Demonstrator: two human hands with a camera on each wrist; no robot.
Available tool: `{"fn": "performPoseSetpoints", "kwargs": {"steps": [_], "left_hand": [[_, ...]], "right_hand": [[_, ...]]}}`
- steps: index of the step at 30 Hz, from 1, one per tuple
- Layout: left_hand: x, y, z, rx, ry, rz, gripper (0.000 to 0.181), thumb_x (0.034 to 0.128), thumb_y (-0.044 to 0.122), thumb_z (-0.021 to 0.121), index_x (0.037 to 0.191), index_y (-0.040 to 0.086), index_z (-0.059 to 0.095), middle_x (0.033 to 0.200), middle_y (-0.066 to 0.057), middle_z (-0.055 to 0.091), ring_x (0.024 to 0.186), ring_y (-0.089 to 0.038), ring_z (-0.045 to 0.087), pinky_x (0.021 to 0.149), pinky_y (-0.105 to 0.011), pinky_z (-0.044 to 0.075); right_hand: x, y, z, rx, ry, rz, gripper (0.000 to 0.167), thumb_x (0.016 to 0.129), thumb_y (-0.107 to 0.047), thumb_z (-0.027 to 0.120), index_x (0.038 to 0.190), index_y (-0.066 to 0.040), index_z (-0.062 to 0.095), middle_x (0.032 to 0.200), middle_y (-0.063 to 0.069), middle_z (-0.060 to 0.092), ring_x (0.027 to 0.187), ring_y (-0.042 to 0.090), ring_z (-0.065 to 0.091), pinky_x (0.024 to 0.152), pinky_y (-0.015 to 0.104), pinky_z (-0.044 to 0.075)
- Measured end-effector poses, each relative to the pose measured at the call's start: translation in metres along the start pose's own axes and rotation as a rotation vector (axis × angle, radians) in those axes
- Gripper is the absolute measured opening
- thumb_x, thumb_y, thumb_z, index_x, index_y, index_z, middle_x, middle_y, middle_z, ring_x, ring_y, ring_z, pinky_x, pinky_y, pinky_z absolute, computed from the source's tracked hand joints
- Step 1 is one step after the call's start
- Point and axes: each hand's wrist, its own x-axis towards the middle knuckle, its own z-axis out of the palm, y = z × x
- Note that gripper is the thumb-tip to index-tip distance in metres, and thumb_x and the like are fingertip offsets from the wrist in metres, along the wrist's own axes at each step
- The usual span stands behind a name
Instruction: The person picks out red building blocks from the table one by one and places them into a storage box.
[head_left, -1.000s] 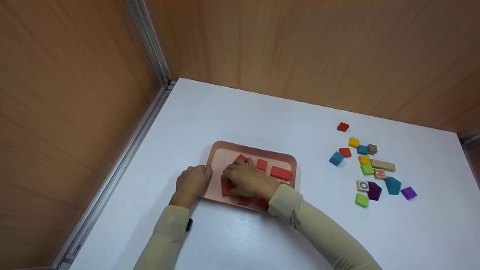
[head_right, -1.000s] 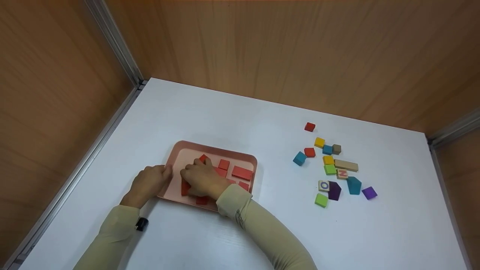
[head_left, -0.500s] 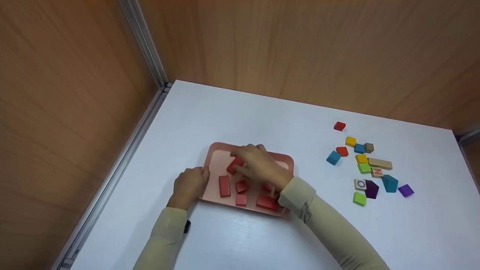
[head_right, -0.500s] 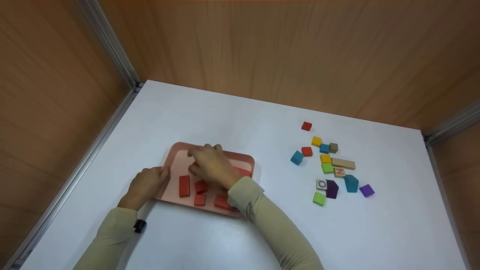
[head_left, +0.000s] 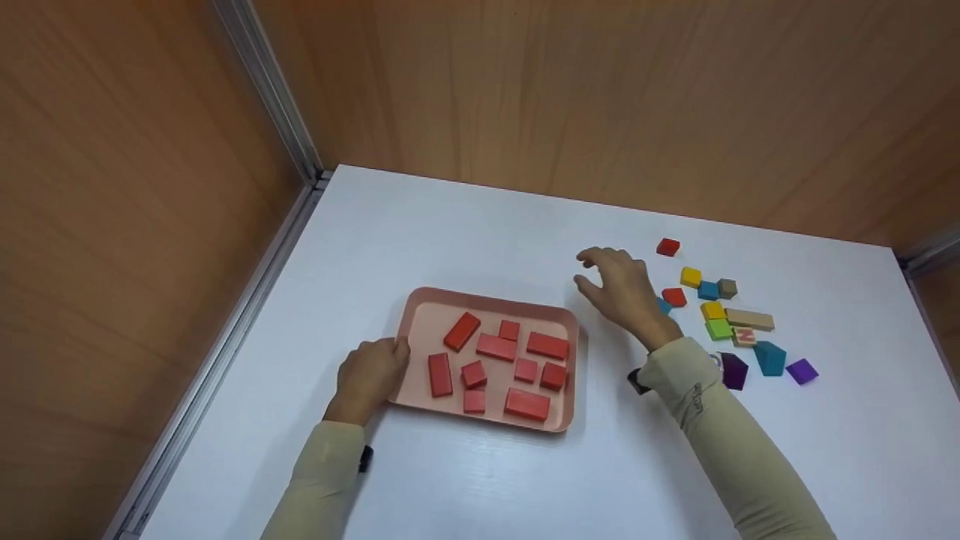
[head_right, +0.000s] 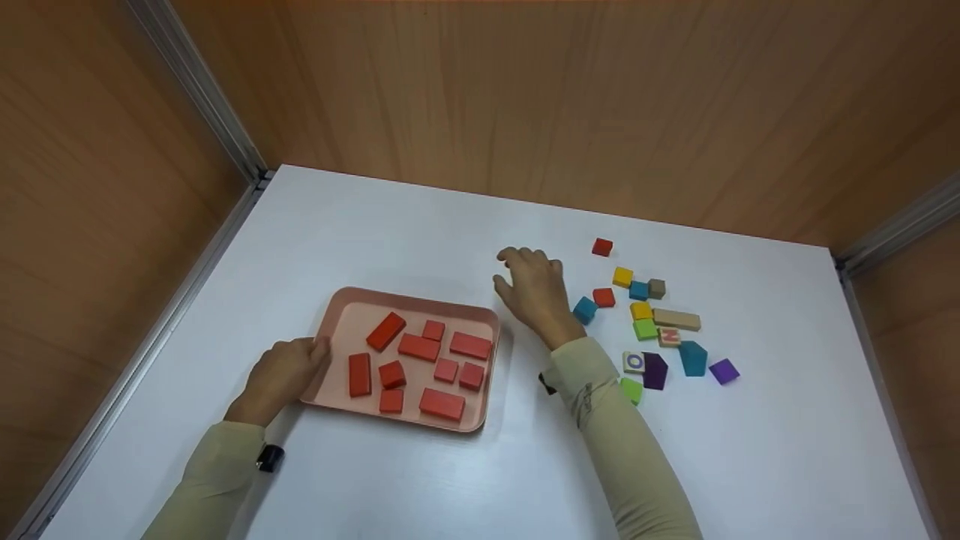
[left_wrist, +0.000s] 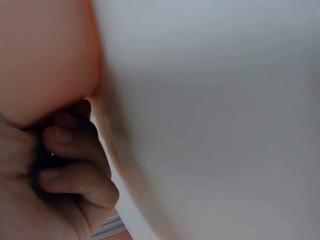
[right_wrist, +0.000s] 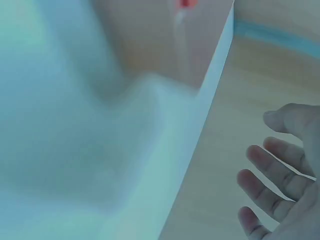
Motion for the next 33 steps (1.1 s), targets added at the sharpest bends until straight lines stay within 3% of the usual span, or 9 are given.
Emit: {"fn": "performPoseSetpoints", "kwargs": {"steps": [9,16,23,29,33], "left_hand": [[-0.003,-0.005,0.001,-0.004,0.02,0.039,0.048,0.1061,0.035,0.035,0.071,0.01,0.057,0.059,-0.004,0.048,0.056,-0.019,0.048,0.052,-0.033,0.037],[-0.004,-0.008,0.0,-0.007,0.017,0.025,0.048,0.1065,0.037,0.036,0.074,0.01,0.06,0.061,-0.005,0.05,0.058,-0.02,0.05,0.054,-0.034,0.038],[-0.005,-0.008,-0.001,-0.01,0.003,-0.006,0.049,0.1063,0.039,0.035,0.076,0.01,0.06,0.063,-0.007,0.051,0.062,-0.022,0.051,0.057,-0.035,0.04],[-0.005,-0.008,-0.004,-0.007,0.013,-0.001,0.047,0.1062,0.038,0.037,0.078,0.009,0.061,0.063,-0.007,0.051,0.063,-0.022,0.051,0.058,-0.036,0.041],[-0.006,-0.007,-0.004,-0.002,0.004,-0.006,0.048,0.106,0.038,0.036,0.077,0.01,0.061,0.064,-0.007,0.052,0.063,-0.022,0.052,0.058,-0.036,0.041]], "right_hand": [[-0.016,0.071,-0.023,-0.016,-0.03,0.227,0.044,0.097,-0.015,0.067,0.138,-0.004,0.055,0.127,0.019,0.059,0.12,0.039,0.049,0.102,0.06,0.034],[-0.036,0.112,-0.026,-0.042,-0.039,0.303,0.045,0.1,-0.014,0.062,0.142,-0.004,0.052,0.129,0.023,0.055,0.121,0.043,0.046,0.099,0.064,0.026],[-0.05,0.128,-0.021,-0.069,-0.133,0.354,0.048,0.101,-0.02,0.061,0.146,-0.007,0.049,0.136,0.027,0.046,0.121,0.047,0.031,0.097,0.062,0.04],[-0.049,0.127,-0.02,-0.073,-0.176,0.363,0.051,0.098,-0.019,0.066,0.145,-0.006,0.05,0.137,0.028,0.047,0.121,0.047,0.027,0.097,0.063,0.037],[-0.05,0.128,-0.018,-0.053,-0.182,0.368,0.048,0.097,-0.016,0.066,0.142,-0.004,0.05,0.136,0.027,0.048,0.122,0.047,0.035,0.102,0.065,0.034]]}}
